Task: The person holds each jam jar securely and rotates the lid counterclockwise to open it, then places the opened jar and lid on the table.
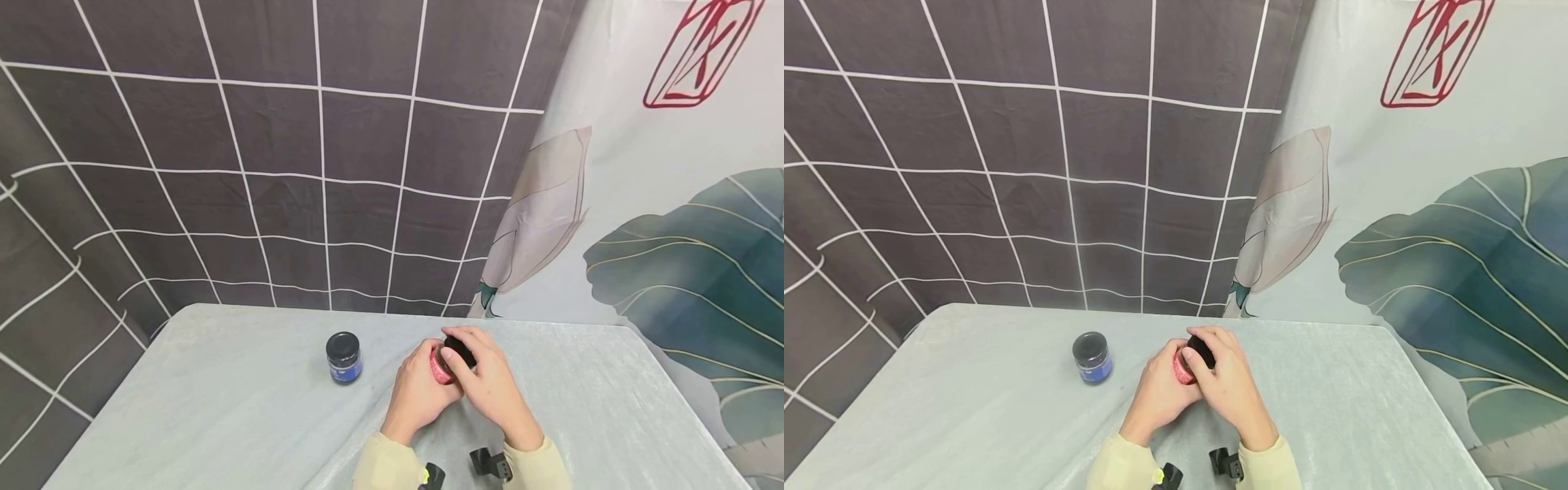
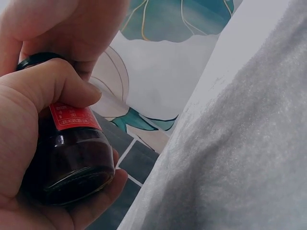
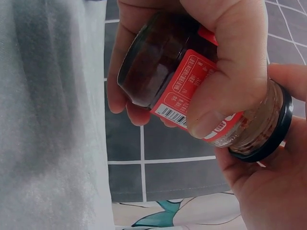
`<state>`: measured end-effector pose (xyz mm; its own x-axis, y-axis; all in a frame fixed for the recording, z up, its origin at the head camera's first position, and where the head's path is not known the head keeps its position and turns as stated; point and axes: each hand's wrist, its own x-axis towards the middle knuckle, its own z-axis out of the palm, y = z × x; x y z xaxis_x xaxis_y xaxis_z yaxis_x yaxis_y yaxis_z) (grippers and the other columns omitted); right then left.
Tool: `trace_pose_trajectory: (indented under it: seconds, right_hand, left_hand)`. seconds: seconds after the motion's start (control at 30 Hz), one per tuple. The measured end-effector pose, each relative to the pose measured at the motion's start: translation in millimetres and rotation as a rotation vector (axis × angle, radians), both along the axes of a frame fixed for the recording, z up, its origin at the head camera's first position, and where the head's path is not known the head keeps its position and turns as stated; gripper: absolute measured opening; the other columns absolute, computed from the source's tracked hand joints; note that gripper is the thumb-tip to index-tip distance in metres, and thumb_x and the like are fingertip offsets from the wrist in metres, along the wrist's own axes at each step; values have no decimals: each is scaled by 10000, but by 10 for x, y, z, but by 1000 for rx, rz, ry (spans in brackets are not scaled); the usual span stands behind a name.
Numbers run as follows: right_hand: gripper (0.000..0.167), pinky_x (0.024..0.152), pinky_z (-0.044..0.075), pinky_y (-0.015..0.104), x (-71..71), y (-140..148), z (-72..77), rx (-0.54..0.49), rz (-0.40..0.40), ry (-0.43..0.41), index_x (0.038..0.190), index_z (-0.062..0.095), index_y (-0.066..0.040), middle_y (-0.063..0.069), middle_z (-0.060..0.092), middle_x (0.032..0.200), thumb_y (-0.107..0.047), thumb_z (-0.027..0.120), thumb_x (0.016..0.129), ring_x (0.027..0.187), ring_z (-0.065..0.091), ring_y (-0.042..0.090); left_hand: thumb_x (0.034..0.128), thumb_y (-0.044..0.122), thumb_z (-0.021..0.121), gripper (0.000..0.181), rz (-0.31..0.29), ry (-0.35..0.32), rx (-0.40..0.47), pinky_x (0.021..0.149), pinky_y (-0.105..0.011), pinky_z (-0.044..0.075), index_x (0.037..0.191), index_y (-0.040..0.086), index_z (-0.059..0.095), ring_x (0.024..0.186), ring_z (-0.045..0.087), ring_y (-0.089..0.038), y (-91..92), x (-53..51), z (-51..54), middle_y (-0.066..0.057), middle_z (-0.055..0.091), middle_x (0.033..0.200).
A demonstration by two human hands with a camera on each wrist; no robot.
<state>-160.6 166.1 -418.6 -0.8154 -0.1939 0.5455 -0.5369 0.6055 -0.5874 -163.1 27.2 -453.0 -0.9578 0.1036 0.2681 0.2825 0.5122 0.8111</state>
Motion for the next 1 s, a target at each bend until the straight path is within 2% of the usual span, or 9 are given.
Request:
trace_pose_trajectory:
  seconds: [0.2, 0.43, 1.0]
  right_hand:
    - [301, 964, 426, 278, -10, 2, 5, 7, 2, 17, 1212, 701, -69, 3, 673, 1163, -133, 711, 918, 1132, 594, 199]
    - [315, 972, 421, 281, -21, 4, -17, 15, 16, 43, 1211, 698, -42, 24, 675, 1167, -95, 713, 901, 1137, 591, 217]
    - [315, 991, 411, 282, -9, -32, -24, 12, 33, 63, 1224, 688, -48, 13, 664, 1189, -71, 692, 910, 1153, 582, 216]
  left_hand:
    - [707, 330, 828, 556, 5, 13, 3, 802, -334, 514, 1180, 131, 612, 895, 620, -124, 10, -24, -24, 35, 656, 1020]
    - [700, 332, 831, 611, 12, -19, 10, 804, -336, 511, 1217, 114, 589, 911, 618, -145, 4, -27, -29, 10, 653, 1050]
    - [705, 330, 833, 625, 20, -20, 17, 832, -358, 514, 1237, 113, 586, 939, 620, -169, -31, -30, -36, -2, 656, 1090]
